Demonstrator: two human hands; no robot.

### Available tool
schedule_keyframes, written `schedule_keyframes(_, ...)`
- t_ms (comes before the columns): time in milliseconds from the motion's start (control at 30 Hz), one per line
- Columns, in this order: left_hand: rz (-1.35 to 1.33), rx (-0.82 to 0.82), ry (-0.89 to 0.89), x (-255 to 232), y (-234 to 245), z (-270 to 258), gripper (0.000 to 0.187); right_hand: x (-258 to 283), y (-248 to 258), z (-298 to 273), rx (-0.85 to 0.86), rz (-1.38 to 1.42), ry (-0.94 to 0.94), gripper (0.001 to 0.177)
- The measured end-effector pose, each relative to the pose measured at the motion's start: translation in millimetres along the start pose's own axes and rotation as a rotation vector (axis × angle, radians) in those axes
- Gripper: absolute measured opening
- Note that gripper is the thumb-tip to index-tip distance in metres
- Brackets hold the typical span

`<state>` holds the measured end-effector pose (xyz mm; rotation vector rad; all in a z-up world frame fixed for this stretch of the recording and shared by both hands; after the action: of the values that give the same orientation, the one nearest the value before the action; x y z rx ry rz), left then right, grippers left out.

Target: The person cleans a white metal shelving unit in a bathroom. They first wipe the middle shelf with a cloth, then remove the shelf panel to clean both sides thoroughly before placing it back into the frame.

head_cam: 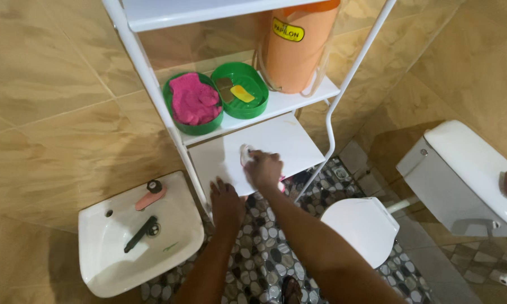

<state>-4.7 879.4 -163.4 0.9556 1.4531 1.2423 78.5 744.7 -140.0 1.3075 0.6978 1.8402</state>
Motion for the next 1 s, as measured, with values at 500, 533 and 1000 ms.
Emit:
schedule_keyframes(500,-0.267,-0.080,0.005,12,21,2,0.078,8,-2,-6,-0.089,-0.024,0.270,0.035)
schedule_keyframes(533,-0.263,-0.073,0.017,11,19,0,0.080,-3,1,-4,-0.155,-0.048,0.273,0.035)
schedule_keyframes(1000,-0.154,-0.089,-0.008,21,-18,12,0.071,24,-44,-28,0.125,0.135,0.682,0.055)
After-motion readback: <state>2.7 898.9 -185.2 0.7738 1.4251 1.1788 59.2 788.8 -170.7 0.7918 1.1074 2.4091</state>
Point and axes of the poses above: each hand's wrist, its own z-axis towards the middle knuckle, its own y-axis out of the back of the hand, x = y × z, the point moved 7 cm from there along z, towards the middle knuckle, and after that the axes turned 12 degrees about y, right-handed, at the moved point
